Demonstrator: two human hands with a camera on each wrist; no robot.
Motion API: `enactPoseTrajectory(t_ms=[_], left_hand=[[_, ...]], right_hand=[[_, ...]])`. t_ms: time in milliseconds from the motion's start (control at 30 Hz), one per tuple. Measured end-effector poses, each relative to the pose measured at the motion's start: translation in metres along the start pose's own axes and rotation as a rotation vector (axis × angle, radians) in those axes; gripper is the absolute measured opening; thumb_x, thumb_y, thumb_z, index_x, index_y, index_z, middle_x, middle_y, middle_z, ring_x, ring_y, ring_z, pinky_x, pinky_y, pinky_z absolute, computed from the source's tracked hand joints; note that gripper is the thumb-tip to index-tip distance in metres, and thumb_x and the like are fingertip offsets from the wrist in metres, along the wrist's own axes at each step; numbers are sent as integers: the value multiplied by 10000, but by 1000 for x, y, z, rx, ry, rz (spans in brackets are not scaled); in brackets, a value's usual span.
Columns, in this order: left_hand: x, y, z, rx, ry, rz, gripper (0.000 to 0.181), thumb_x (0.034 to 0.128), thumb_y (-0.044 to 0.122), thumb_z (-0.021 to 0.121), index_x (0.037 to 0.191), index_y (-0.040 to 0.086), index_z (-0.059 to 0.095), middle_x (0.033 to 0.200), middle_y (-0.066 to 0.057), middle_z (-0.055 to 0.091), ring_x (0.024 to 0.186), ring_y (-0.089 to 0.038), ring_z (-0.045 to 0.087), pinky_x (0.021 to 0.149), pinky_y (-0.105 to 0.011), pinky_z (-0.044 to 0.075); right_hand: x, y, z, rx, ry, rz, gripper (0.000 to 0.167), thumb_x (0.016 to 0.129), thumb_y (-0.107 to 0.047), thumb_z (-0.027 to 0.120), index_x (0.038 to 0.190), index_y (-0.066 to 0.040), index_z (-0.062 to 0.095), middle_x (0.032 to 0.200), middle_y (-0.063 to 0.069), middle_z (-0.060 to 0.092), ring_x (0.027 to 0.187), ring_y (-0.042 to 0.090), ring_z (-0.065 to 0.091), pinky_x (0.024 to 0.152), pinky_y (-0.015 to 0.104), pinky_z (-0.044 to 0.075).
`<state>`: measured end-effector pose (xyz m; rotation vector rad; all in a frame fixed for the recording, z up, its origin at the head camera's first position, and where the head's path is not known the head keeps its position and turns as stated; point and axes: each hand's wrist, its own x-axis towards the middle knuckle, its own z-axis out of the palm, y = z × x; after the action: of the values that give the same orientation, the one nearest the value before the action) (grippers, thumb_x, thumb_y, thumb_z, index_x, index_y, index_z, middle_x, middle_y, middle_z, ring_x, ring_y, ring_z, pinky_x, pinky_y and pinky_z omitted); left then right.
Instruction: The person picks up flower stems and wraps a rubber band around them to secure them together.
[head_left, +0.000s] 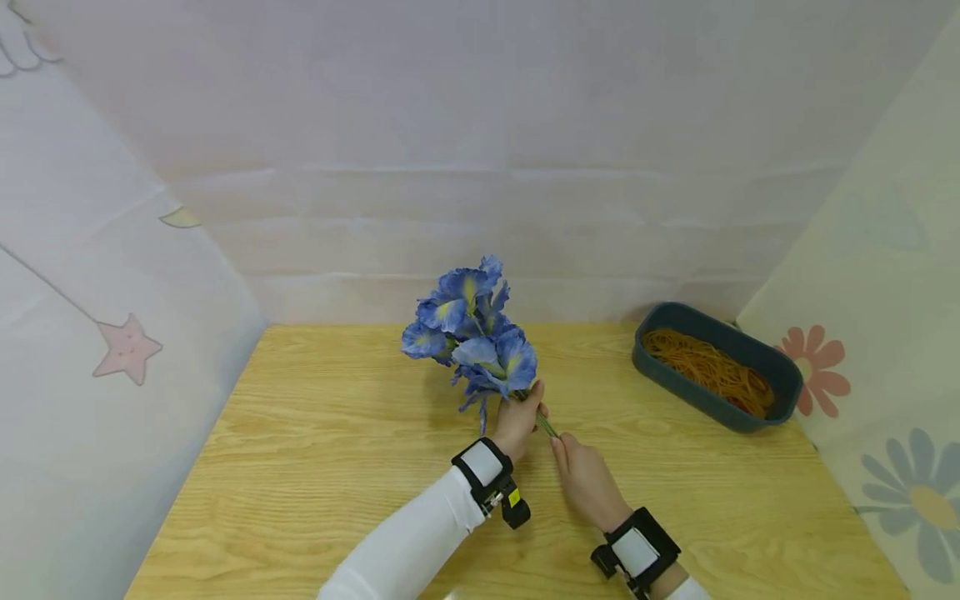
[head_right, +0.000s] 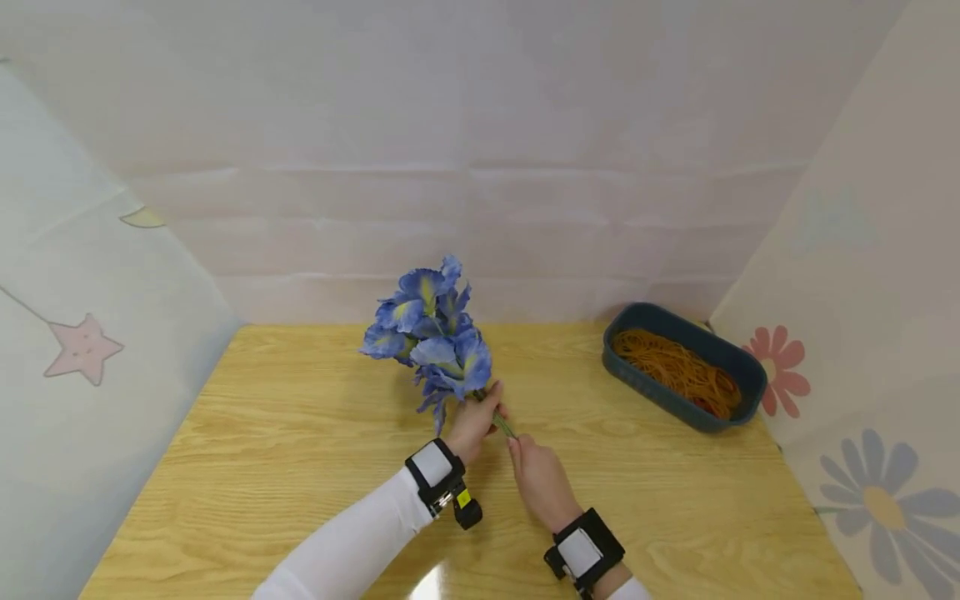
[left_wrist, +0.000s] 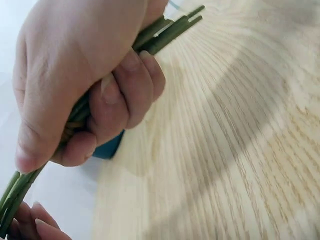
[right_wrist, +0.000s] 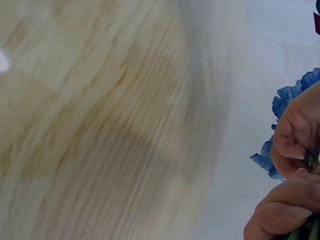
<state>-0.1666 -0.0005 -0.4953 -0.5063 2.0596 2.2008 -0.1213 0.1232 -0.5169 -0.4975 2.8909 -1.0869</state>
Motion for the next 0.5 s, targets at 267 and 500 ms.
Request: enactPoseTrajectory(t_ms=[267,500], left_hand=[[29,-16,12,98,13,-97,467,917,414,556,868,-39,660,544,40,540,394,-77,297,412,-219,250],[41,-31,18,115,-2,-164,440,912,380,575,953,-47,671,763,-59,683,467,-82,368,474,-211,295]], right_hand=[[13,14,0,-97,-36,50,316,1008,-183,399,730,-61,487,547,-43,279,444,72,282,407,195,209],[18,24,0,-226,-55,34,304,988,-168,442,719,-50,518,525,-17,356,446,102,358,418,228,255]])
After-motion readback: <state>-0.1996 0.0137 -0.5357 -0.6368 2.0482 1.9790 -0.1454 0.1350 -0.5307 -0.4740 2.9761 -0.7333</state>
